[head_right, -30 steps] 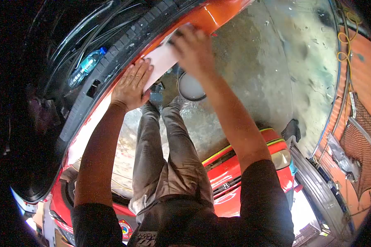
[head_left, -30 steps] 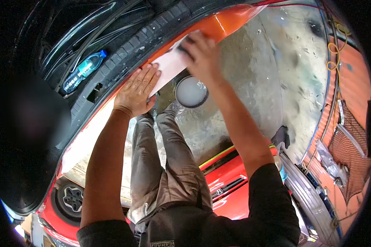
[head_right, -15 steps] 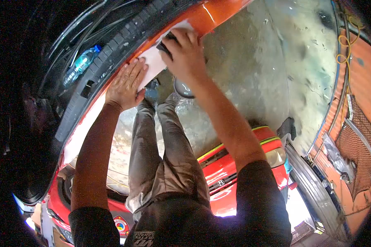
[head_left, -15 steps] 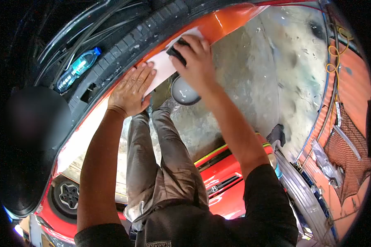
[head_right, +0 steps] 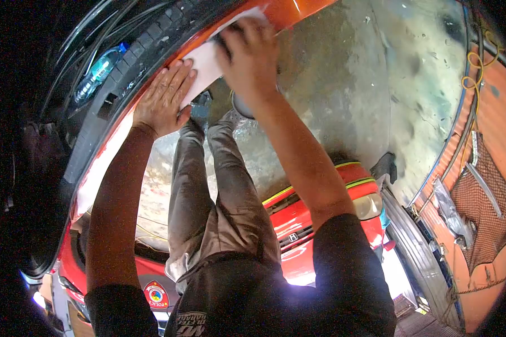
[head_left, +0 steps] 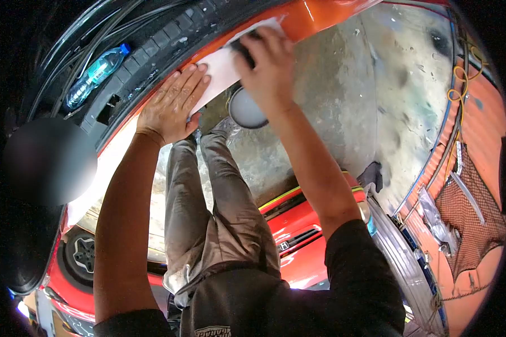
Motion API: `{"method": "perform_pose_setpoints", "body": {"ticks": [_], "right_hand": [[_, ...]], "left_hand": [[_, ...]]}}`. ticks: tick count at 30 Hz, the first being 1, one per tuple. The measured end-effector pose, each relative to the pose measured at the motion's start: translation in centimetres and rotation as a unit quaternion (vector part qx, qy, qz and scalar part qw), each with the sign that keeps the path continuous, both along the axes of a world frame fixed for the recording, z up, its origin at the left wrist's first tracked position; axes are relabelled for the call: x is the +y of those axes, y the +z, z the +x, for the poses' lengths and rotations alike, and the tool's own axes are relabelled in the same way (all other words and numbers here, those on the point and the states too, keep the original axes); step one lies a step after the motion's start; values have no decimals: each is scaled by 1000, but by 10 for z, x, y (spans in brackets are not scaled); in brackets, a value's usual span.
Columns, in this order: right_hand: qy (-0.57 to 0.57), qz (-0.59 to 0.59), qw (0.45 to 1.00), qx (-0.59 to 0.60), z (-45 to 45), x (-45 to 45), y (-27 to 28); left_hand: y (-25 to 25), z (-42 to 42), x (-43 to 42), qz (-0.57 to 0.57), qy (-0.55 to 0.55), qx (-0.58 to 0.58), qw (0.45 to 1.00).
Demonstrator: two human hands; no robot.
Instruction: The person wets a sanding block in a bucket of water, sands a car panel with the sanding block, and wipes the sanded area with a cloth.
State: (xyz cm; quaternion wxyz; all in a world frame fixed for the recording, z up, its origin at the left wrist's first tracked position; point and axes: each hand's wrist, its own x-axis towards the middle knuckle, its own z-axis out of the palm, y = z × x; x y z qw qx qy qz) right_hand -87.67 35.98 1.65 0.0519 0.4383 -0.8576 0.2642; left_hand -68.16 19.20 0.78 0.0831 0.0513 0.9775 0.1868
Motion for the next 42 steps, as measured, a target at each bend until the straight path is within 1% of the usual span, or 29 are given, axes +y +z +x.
{"method": "perform_pose_setpoints", "body": {"ticks": [1,4,5,8,9,12,13,16,18,20,23,26,27,30,31,34,35,36,38,41,42], "right_hand": [[20,9,1000,-13,10,-1,7],[34,-16,999,-2,-30,3,-1],[-3,-38,998,-43,-37,4,1],[-6,-14,1000,15,1,-2,-1],[21,1,1000,-8,16,-4,8],[66,-8,998,6,-22,6,-1],[11,-27,998,-58,-36,5,2],[-57,-21,998,15,-13,2,-9],[11,-5,1000,6,16,-8,6],[62,19,998,-6,-5,1,5],[-51,-28,998,-17,-39,5,4],[6,-21,999,43,-1,-3,-9],[1,-5,1000,19,23,-11,13],[29,-30,999,35,-25,6,-20],[-85,-27,989,-118,-30,5,-2],[-93,-13,995,40,-5,-4,-10],[-17,-25,998,48,4,-10,-5],[-1,-18,1000,9,20,-12,3],[77,-31,997,-4,-6,-4,4],[-86,-37,995,-41,-40,5,4],[-75,-36,996,-25,-33,3,0]], "left_hand": [[1,1,1,-1,0,-3,1000],[-4,3,1,6,7,23,1000],[-4,3,2,4,9,21,1000],[1,2,2,23,20,23,999],[2,1,2,18,18,24,999],[-3,3,3,7,18,28,999],[-4,3,3,7,18,29,999],[-2,1,1,15,23,30,999],[-3,3,3,19,23,30,999],[-4,3,4,21,23,28,999],[-1,3,4,18,22,29,999],[-1,1,2,19,21,35,999],[-1,2,2,20,21,37,999],[1,1,2,13,21,37,999],[1,2,3,16,21,32,999],[0,1,2,18,22,31,999],[0,1,3,18,22,34,999],[0,2,3,18,22,38,999],[-2,1,2,17,23,44,999],[-4,5,4,18,21,40,999],[-4,3,3,15,21,41,999]]}}
